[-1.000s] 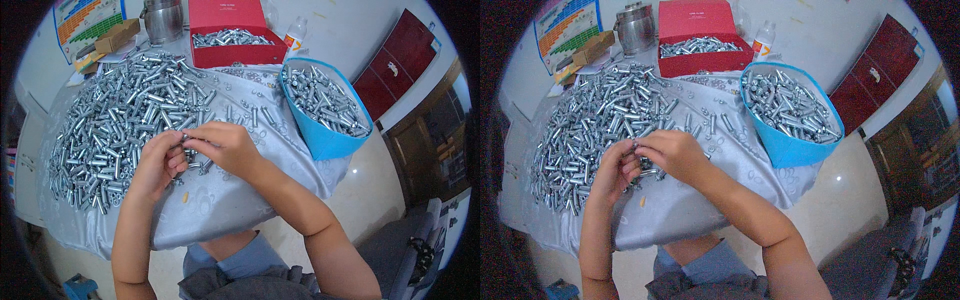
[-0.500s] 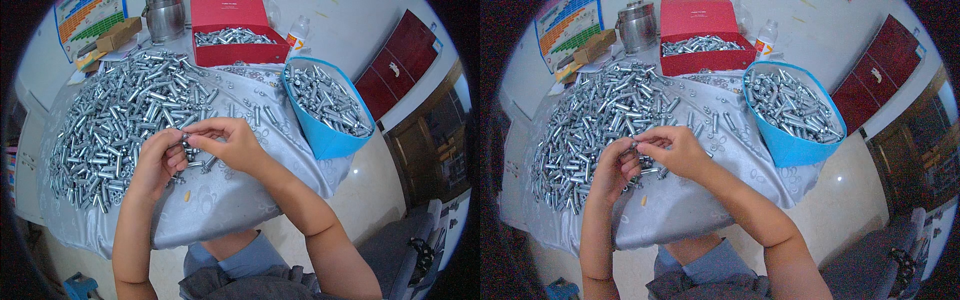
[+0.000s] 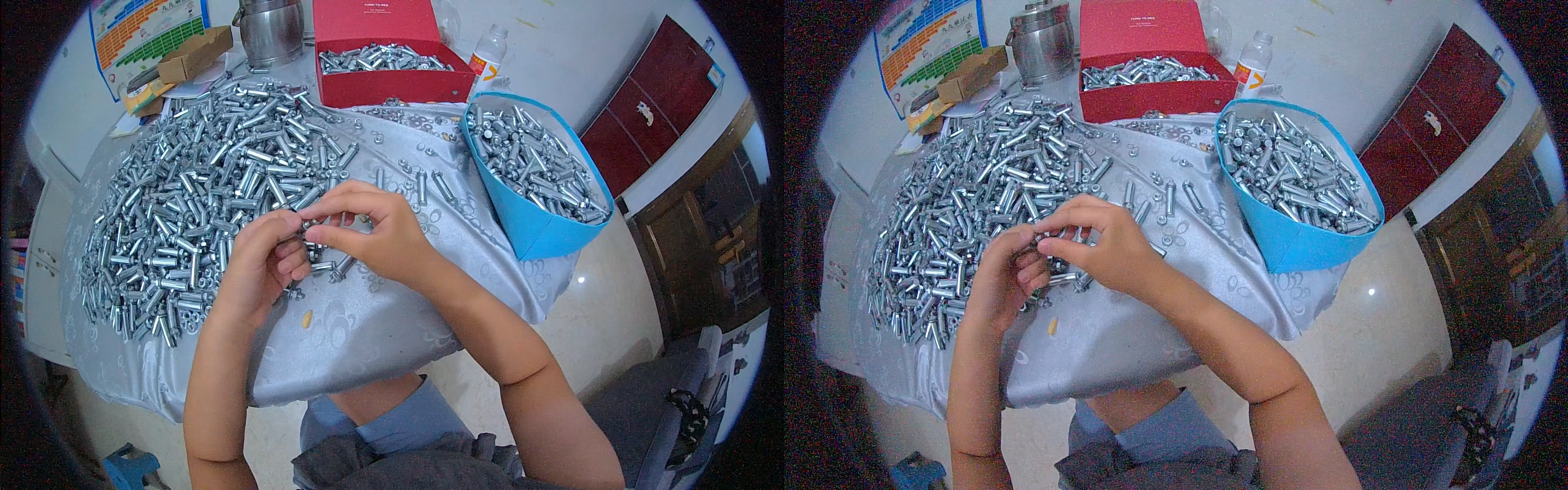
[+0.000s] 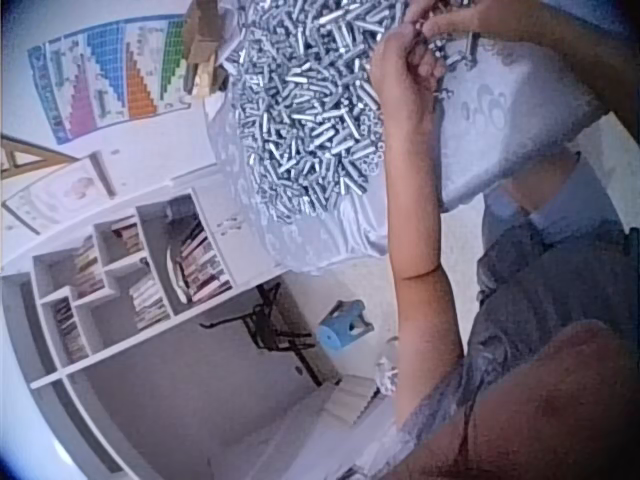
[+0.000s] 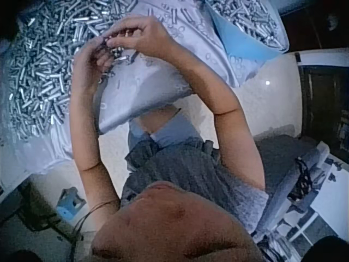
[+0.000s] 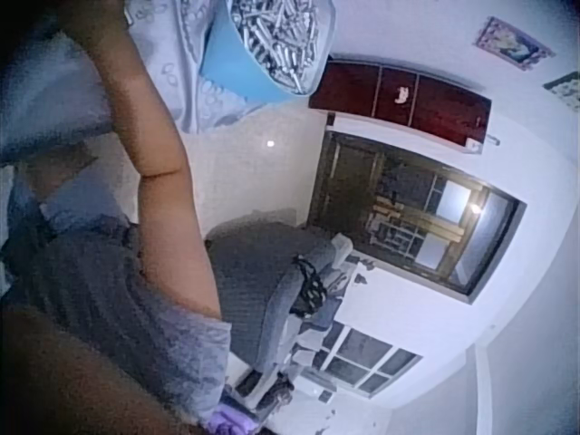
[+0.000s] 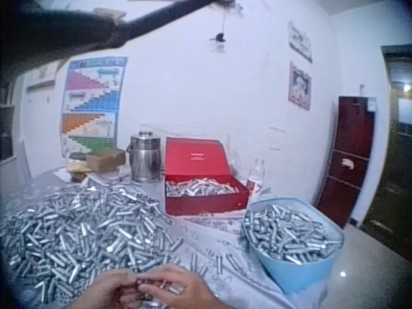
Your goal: The person sits at a table covered with a large pile of metal bolts and washers. They repeatedly pick up a bolt and a washer, thread the washer onto the bolt, and place the assembled unit into a blue plastic bin. The person continues this repetitive assembly process throughout the video.
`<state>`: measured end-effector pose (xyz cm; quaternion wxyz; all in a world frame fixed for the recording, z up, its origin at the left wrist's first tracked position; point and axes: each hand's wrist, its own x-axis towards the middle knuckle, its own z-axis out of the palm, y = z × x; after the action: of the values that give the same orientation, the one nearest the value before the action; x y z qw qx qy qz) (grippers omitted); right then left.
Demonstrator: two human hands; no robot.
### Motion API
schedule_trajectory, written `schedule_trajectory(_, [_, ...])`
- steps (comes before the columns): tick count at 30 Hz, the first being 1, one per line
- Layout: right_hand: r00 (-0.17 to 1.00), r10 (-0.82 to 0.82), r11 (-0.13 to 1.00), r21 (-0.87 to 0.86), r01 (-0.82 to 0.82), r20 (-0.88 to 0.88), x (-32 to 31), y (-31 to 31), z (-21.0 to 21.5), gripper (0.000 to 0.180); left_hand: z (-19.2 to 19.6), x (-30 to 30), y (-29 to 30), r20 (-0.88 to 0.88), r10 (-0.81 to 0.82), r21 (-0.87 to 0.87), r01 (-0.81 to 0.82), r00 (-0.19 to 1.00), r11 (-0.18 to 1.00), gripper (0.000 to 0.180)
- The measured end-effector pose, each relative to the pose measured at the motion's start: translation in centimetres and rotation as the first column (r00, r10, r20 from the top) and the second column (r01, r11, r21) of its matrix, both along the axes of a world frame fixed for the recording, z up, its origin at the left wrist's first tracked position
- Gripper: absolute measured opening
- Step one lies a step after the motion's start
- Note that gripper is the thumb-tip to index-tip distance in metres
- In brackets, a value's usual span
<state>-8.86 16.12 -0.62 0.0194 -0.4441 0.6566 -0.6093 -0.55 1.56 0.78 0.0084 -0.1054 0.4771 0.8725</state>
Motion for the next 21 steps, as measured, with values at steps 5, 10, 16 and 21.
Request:
schedule_trajectory(5, [1.000, 0.008, 1.000, -0.016, -0.007, 0.025, 0.2, -0.1, -0.1, 0.020, -0.1, 0.0, 0.0, -0.010, -0.024, 0.044, 0.024, 1.000, 0.999, 0.012])
schedule_trajectory(10, [1.000, -0.006, 1.000, -0.019, 0.005, -0.009, 0.1, 0.0, -0.3, 0.019, -0.3, -0.1, -0.1, 0.004, -0.060, 0.044, 0.060, 0.998, 0.997, 0.013])
schedule_trajectory(16, [0.999, -0.042, 0.999, -0.019, 0.042, 0.005, 0.0, 0.1, 0.2, 0.016, 0.0, 0.0, 0.3, 0.007, -0.021, -0.027, 0.021, 1.000, 0.999, 0.015])
schedule_trajectory(21, [0.892, -0.451, 0.868, 0.220, 0.445, -0.026, -3.3, 2.4, 0.7, 0.017, -0.1, 0.0, 0.3, 0.017, -0.022, -0.013, 0.022, 1.000, 1.000, 0.015])
